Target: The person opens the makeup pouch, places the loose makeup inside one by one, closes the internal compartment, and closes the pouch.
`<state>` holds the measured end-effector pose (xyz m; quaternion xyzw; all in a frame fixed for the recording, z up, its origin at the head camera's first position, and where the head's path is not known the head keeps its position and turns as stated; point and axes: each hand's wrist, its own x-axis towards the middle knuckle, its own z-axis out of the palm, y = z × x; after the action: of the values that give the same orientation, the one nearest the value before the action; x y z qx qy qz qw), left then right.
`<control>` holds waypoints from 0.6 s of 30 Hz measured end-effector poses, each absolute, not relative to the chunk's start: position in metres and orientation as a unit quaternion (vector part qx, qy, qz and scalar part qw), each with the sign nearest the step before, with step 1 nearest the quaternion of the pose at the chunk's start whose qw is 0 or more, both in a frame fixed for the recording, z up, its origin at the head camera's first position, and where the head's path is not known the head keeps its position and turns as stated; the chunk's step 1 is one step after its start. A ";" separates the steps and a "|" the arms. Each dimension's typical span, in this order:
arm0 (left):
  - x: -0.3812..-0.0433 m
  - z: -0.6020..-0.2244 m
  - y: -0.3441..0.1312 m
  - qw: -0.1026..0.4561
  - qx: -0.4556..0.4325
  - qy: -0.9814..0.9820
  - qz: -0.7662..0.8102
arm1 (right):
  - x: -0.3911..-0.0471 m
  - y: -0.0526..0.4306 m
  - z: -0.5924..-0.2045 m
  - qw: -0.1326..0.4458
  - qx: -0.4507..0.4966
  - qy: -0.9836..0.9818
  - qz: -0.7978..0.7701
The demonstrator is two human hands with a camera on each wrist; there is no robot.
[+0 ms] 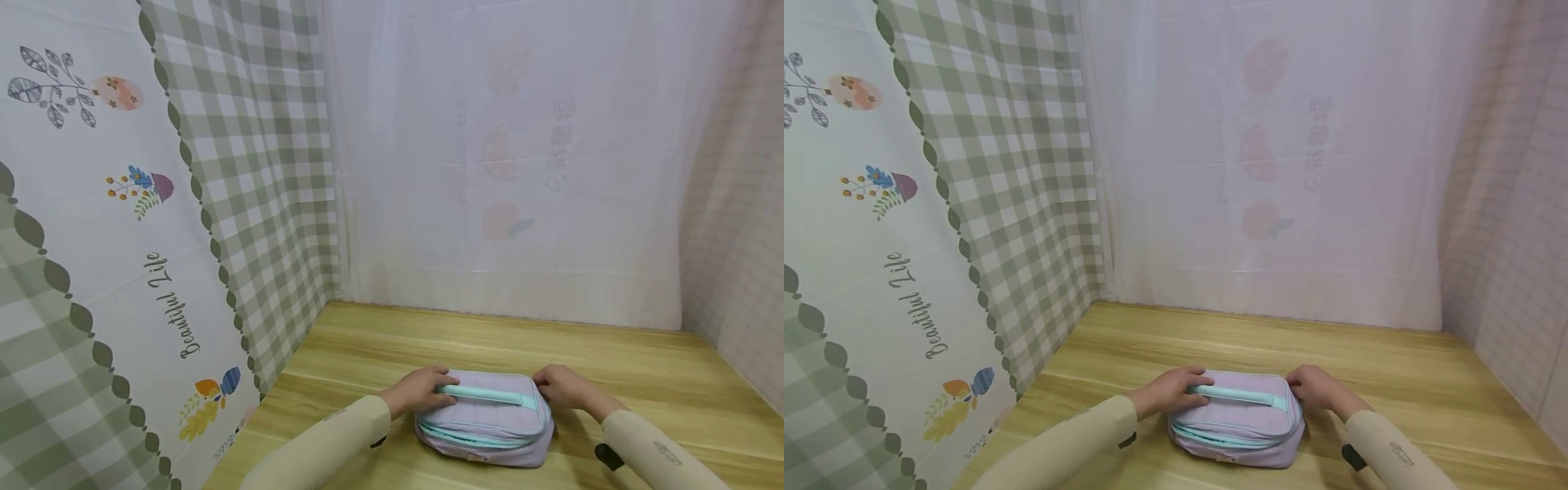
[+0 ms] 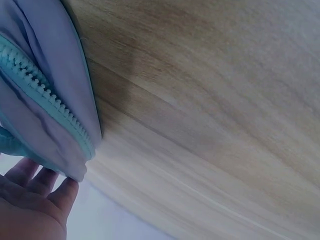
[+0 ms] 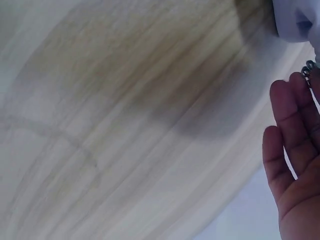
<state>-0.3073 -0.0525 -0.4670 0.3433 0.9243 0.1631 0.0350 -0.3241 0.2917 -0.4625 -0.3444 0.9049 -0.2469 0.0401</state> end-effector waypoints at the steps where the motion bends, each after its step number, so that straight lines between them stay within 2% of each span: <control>1: -0.307 -0.467 -0.052 0.037 0.339 0.926 0.163 | -0.324 0.293 -0.462 0.033 -0.342 0.908 -0.239; 8: -0.304 -0.467 -0.051 0.039 0.315 0.934 0.166 | -0.313 0.300 -0.453 -0.012 -0.336 0.918 -0.212; 18: -0.299 -0.471 -0.051 0.025 0.299 0.940 0.165 | -0.290 0.309 -0.447 -0.041 -0.337 0.919 -0.202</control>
<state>-0.2992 -0.0514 -0.4710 0.2986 0.9396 0.1651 0.0250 -0.2899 0.3093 -0.4470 -0.3369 0.9187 -0.2020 -0.0407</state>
